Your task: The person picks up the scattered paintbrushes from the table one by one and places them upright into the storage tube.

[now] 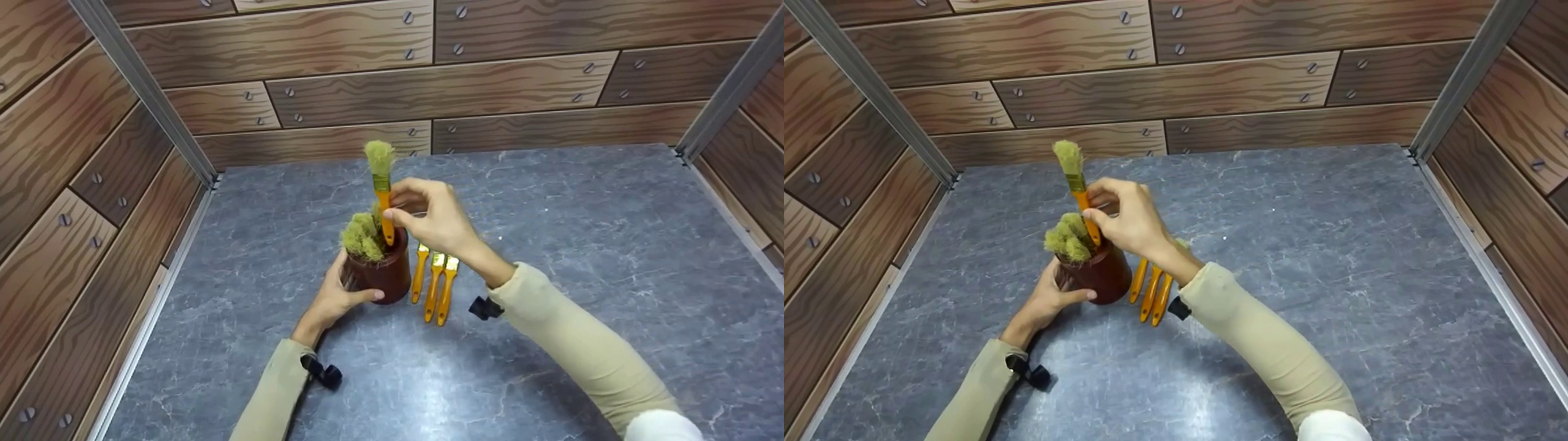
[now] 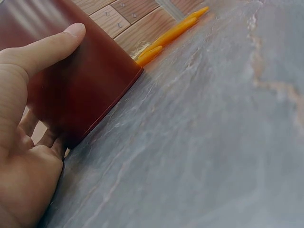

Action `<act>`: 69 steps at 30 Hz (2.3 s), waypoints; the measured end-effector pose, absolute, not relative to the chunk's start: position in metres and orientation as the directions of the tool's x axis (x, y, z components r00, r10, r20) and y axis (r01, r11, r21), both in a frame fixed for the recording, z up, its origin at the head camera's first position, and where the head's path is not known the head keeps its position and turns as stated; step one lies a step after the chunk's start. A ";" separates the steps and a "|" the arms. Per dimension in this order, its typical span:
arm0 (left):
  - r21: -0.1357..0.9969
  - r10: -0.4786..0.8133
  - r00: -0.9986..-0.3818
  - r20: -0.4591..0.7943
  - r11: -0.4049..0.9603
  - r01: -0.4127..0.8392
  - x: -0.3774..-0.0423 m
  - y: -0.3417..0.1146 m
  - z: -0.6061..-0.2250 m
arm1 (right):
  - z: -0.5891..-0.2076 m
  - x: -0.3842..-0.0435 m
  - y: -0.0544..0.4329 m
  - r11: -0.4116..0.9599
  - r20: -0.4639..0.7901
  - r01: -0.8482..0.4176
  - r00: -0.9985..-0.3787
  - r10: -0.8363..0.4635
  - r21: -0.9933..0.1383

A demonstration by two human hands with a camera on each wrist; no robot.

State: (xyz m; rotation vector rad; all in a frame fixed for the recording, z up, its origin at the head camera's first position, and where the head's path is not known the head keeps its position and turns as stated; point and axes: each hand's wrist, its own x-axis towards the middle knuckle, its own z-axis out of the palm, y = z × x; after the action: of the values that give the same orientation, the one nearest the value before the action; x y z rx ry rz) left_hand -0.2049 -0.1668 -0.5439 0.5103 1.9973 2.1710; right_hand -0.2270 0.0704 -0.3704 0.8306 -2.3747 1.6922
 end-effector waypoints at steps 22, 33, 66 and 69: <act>0.988 0.334 -0.931 0.148 -0.094 0.123 -0.204 -0.167 -0.545 | -0.382 -0.217 0.079 0.215 0.411 -0.521 -0.818 -0.402 -0.826; 0.990 0.321 -0.937 0.136 -0.086 0.114 -0.203 -0.167 -0.544 | -0.406 -0.208 0.110 0.331 0.318 -0.445 -0.872 -0.373 -0.832; 0.990 0.317 -0.940 0.125 -0.097 0.099 -0.201 -0.165 -0.544 | -0.488 -0.212 0.143 0.779 -0.073 -0.172 -0.960 -0.269 -0.602; 0.992 0.312 -0.942 0.120 -0.085 0.098 -0.201 -0.166 -0.544 | -0.486 -0.214 0.146 0.784 -0.080 -0.156 -0.964 -0.253 -0.601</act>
State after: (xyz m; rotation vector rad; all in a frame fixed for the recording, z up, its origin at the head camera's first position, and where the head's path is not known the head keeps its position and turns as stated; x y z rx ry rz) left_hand -0.2012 -0.1657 -0.5437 0.4582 2.0179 2.1621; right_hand -0.2136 0.1456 -0.4864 0.3601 -3.1136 1.0261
